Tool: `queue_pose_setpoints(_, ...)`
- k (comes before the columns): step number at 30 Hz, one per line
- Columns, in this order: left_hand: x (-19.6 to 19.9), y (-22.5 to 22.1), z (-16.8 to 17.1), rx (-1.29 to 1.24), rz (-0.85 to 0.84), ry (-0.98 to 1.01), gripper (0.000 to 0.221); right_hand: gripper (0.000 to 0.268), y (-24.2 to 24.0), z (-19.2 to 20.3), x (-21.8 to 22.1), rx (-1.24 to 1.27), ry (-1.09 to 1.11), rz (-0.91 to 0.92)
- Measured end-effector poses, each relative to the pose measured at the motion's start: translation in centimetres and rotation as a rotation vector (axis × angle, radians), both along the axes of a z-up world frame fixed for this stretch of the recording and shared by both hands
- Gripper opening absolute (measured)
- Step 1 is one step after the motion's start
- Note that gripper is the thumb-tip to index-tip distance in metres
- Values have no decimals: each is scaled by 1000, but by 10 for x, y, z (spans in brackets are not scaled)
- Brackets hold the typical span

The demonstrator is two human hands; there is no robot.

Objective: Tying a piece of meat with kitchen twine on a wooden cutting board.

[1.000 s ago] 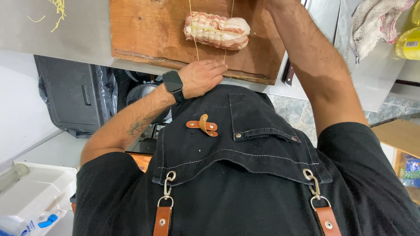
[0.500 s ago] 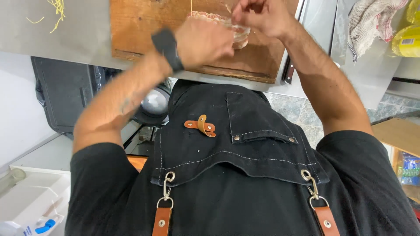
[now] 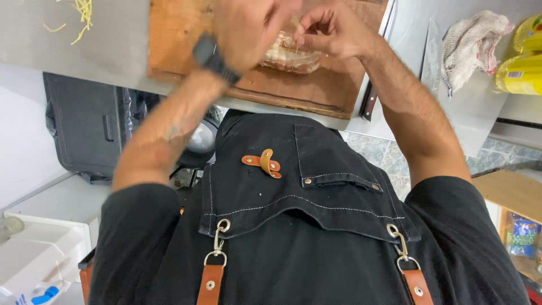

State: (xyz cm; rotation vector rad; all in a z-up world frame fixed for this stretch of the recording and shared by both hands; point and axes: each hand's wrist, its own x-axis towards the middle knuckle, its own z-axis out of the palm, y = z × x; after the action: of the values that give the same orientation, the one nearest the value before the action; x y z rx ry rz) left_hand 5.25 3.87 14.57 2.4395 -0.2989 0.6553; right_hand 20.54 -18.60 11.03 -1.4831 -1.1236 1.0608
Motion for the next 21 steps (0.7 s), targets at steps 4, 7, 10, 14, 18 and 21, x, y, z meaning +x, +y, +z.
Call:
queue_pose_setpoints(4, -25, -27, -26, -25, 68, 76, 18, 6, 5, -6, 11, -80, 52, 24)
queue_pose_setpoints(7, -24, -40, -49, -31, 117, 157, 17, 8, 7, -9, 16, -33, 49, 102)
queue_pose_setpoints(10, -27, -49, -45, -191, 147, 218, 24, 8, 9, -12, 18, -36, 70, 91)
queue_pose_setpoints(14, -40, -57, -32, -149, 422, 105, 36, 10, 10, -12, 19, -46, 65, 91)
queue_pose_setpoints(18, -51, -71, -45, 2, -175, -179, 31, 10, 11, -20, 24, -107, 97, 63)
queue_pose_setpoints(21, -44, -73, -72, 117, 115, -22, 23, 9, 17, -25, 25, -91, 105, 75)
